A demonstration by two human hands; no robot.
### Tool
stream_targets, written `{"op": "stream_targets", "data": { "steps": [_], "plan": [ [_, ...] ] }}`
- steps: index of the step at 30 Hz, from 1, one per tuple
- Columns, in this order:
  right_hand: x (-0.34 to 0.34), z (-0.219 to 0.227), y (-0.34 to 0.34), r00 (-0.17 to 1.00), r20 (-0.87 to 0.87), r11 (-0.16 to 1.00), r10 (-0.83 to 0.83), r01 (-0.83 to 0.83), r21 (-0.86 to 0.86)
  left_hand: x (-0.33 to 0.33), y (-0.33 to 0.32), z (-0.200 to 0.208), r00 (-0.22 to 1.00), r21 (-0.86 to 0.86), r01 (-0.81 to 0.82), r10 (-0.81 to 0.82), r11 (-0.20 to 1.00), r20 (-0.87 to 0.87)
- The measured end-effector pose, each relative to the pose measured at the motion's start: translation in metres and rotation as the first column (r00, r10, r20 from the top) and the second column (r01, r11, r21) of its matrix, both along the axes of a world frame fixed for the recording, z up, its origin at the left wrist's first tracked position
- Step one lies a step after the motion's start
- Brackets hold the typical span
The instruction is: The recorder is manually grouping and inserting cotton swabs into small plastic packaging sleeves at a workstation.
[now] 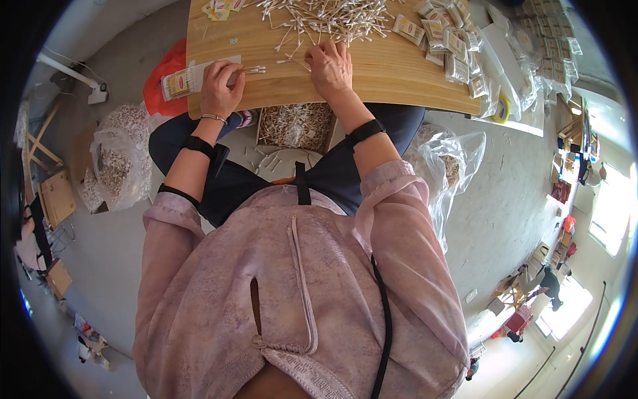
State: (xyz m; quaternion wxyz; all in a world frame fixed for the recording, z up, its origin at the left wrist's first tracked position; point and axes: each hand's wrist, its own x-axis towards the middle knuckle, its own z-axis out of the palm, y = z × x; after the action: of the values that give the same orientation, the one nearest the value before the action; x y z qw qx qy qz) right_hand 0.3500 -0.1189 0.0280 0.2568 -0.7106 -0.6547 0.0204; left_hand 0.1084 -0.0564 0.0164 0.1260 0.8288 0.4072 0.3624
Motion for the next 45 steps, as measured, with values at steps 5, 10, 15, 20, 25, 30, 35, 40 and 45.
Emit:
{"op": "stream_targets", "data": {
  "steps": [5, 10, 15, 20, 25, 30, 35, 40, 45],
  "plan": [
    [0.001, 0.004, 0.011, 0.996, -0.044, 0.981, 0.074, -0.065, 0.182, 0.000, 0.000, -0.001, 1.000, -0.006, 0.000, 0.000, 1.000, -0.003],
    [0.010, 0.018, 0.014, 0.993, -0.100, 0.952, 0.064, -0.031, 0.304, 0.001, 0.001, -0.005, 1.000, 0.031, -0.010, 0.011, 0.999, -0.014],
    [-0.008, 0.020, -0.026, 0.934, -0.328, 0.990, 0.138, -0.143, 0.010, 0.000, 0.002, -0.005, 0.999, 0.024, -0.017, 0.018, 1.000, -0.029],
    [-0.019, 0.017, -0.054, 0.899, -0.288, 0.894, 0.329, -0.395, -0.211, 0.000, 0.001, -0.002, 1.000, 0.009, -0.004, 0.004, 1.000, -0.027],
    [-0.007, 0.012, -0.035, 0.961, -0.186, 0.970, 0.207, -0.226, -0.086, 0.001, 0.002, -0.002, 1.000, 0.031, -0.012, 0.012, 0.999, -0.026],
    [-0.004, 0.012, -0.010, 0.996, 0.049, 0.997, 0.071, -0.071, 0.001, 0.003, 0.000, -0.001, 1.000, 0.006, -0.009, 0.009, 1.000, -0.014],
    [-0.010, 0.003, -0.014, 0.997, 0.026, 0.996, 0.073, -0.071, -0.046, 0.001, 0.000, -0.001, 1.000, -0.008, -0.009, 0.010, 1.000, 0.004],
    [-0.020, -0.003, -0.011, 0.999, 0.010, 0.997, 0.040, -0.039, -0.067, 0.000, 0.000, -0.002, 0.999, -0.008, 0.041, -0.041, 0.999, 0.000],
    [-0.049, -0.004, 0.013, 1.000, 0.024, 0.999, -0.020, 0.021, -0.050, -0.002, 0.000, -0.006, 0.999, -0.023, 0.034, -0.034, 0.999, -0.007]
  ]
}}
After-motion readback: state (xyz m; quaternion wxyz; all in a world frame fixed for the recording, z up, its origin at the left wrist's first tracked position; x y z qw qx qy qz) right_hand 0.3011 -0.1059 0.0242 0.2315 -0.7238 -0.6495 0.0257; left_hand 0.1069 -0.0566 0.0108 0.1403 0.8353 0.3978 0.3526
